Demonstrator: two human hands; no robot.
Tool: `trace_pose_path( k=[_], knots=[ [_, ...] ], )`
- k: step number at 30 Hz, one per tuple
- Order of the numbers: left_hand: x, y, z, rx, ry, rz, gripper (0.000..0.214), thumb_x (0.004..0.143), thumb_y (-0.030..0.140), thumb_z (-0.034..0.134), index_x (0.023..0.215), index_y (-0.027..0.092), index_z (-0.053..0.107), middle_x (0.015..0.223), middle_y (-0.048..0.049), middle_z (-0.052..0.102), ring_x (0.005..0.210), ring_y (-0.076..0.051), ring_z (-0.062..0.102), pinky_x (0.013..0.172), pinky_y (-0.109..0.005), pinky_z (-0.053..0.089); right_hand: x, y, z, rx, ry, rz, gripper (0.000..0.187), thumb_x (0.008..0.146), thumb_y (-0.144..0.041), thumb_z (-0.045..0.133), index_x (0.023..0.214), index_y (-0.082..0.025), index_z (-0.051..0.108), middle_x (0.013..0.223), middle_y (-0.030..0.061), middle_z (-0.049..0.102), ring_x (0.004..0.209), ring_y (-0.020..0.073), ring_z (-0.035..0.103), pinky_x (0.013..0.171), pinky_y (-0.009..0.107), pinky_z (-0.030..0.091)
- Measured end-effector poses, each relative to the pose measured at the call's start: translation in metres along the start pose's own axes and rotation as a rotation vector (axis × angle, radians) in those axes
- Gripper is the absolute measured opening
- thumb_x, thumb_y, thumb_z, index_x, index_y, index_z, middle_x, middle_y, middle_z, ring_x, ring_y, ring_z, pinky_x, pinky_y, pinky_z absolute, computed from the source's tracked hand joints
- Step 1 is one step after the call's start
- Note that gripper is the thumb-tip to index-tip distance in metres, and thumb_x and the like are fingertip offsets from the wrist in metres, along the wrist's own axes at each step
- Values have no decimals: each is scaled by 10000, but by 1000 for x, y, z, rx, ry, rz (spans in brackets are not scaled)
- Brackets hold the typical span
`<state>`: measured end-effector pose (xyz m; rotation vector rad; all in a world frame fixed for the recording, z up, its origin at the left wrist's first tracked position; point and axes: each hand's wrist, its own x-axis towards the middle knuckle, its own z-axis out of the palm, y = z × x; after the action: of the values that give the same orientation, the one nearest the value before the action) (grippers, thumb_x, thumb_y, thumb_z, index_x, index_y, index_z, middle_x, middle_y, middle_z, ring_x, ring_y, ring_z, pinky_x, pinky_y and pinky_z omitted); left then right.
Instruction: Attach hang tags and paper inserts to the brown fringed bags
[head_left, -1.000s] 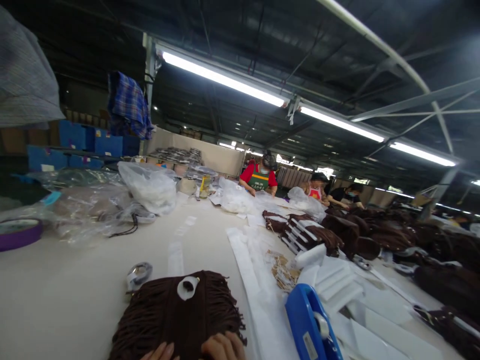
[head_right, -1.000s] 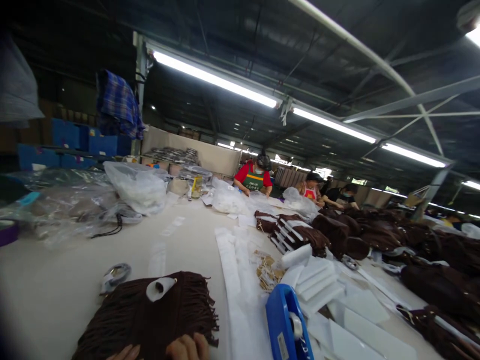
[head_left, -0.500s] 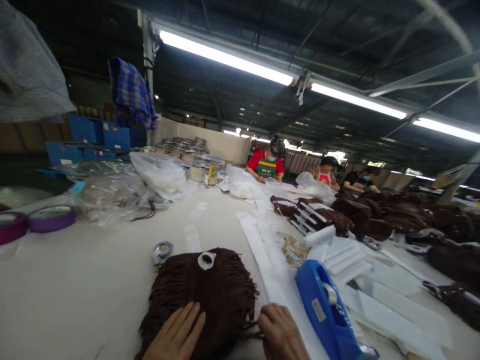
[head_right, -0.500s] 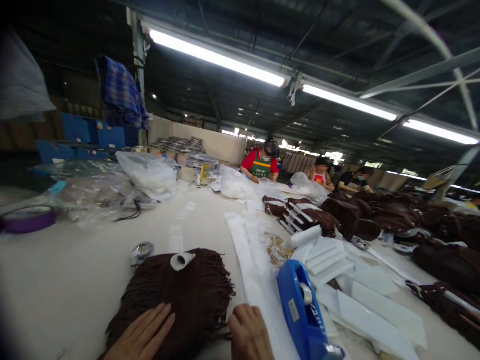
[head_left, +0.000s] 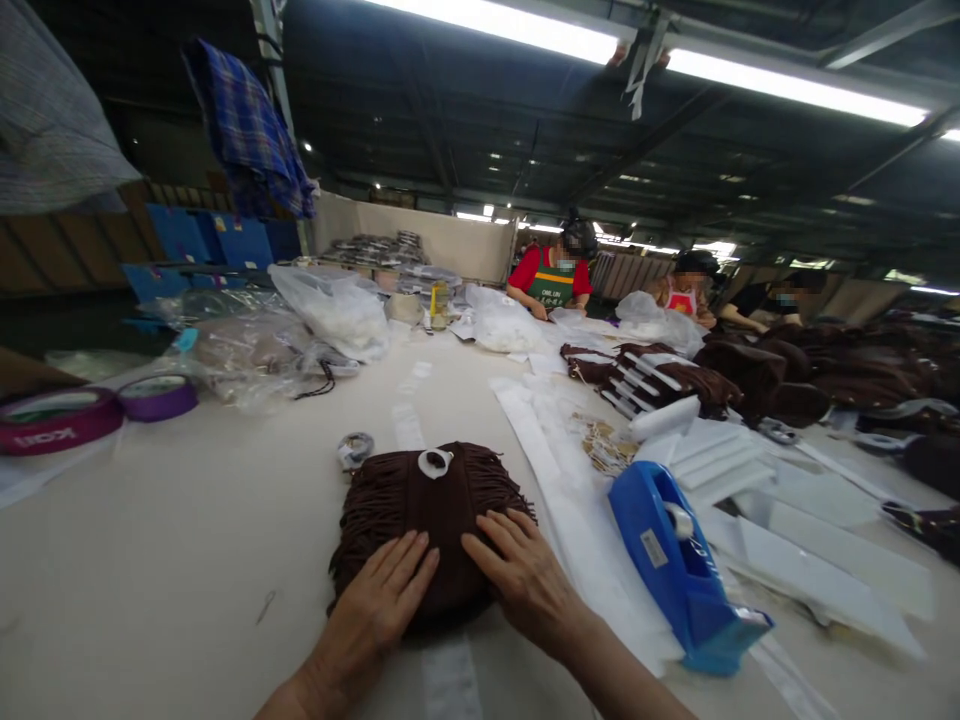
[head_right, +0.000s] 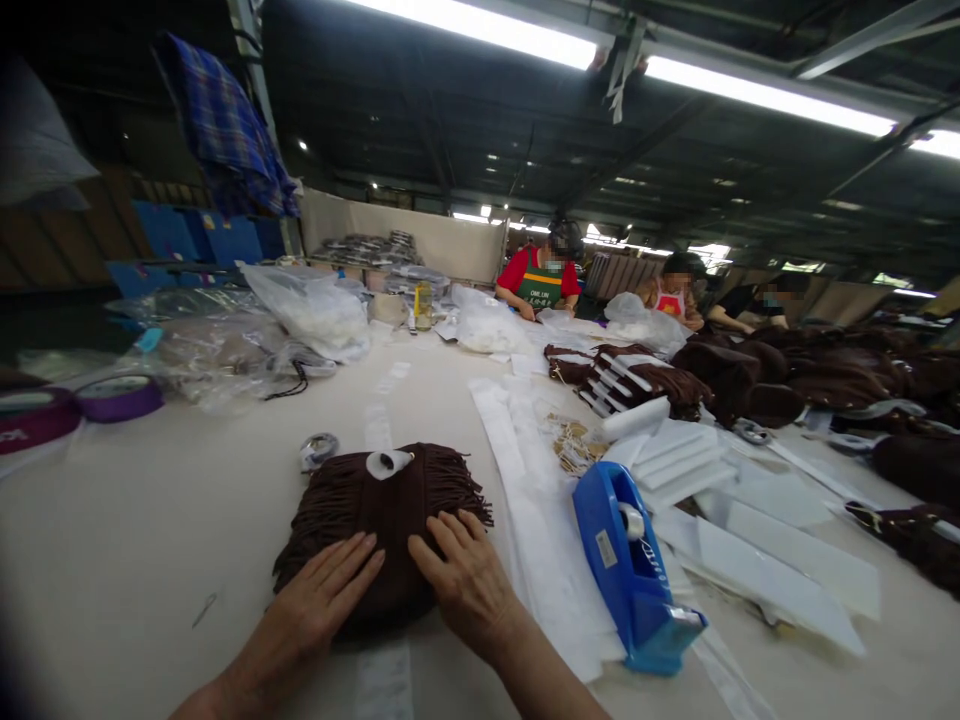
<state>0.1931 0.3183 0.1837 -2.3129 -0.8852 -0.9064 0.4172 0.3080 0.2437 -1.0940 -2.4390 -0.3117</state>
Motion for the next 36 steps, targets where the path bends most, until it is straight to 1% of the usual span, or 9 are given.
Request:
trace_pose_path(
  k=[6,11,15,19,22,25,28,31,36],
  knots=[
    [4,-1,-9,16,-59,68,416,873,53,256,1167,147,536,1209,-96,559,1197,-220,442,992,-358,360,-21,15,21,-32,77,-93,447,837,-52,371,1234,-209,504,1249,91,541,1184,223,466,945,421,439],
    [0,-4,-12,-13,-116,124,413,879,63,272,1222,140,487,1281,-108,499,1254,-237,372,1024,-378,333,-30,10,25,-60,58,-110,517,798,-29,349,1285,-167,453,1301,110,492,1245,234,400,975,436,417],
    [-2,-5,-15,7,-155,154,422,857,70,309,1244,140,464,1285,-115,493,1271,-246,343,1026,-386,334,-34,4,23,-7,-28,-92,638,688,-49,394,1323,-114,395,1345,151,431,1291,268,318,1012,483,362],
    [4,-3,-30,10,-325,182,605,721,8,353,1310,142,380,1342,-137,428,1312,-255,264,1012,-407,359,-34,-1,19,53,-88,-60,759,581,-114,443,1335,-81,364,1376,191,369,1315,309,249,1028,537,305],
    [12,2,-44,-6,-485,150,781,582,30,399,1352,113,296,1398,-172,333,1330,-294,203,1017,-463,346,-33,-1,19,32,-53,-65,734,591,-98,443,1322,-85,381,1356,189,401,1309,304,266,1025,521,318],
    [16,8,-48,29,-522,149,791,562,78,432,1343,96,308,1377,-210,348,1299,-343,261,1012,-508,331,-32,-1,20,3,-21,-95,670,633,-98,446,1302,-77,409,1319,201,444,1283,308,318,1009,508,348],
    [19,12,-43,126,-468,222,685,649,110,446,1324,99,335,1297,-245,438,1227,-352,387,979,-491,366,-32,-1,20,-19,2,-106,622,670,-105,446,1291,-77,422,1298,209,464,1264,308,352,995,500,369],
    [24,17,-38,234,-447,282,660,669,119,463,1316,97,334,1194,-280,516,1129,-362,492,911,-478,422,-30,-2,20,-26,0,-88,633,664,-97,451,1296,-78,415,1310,211,449,1268,310,344,993,501,368],
    [30,24,-38,294,-486,292,645,656,123,518,1286,104,384,1154,-312,528,1076,-399,519,840,-508,449,-33,-8,13,-52,-37,-52,688,635,-54,440,1319,-82,376,1352,212,391,1286,328,303,976,560,340]
  ],
)
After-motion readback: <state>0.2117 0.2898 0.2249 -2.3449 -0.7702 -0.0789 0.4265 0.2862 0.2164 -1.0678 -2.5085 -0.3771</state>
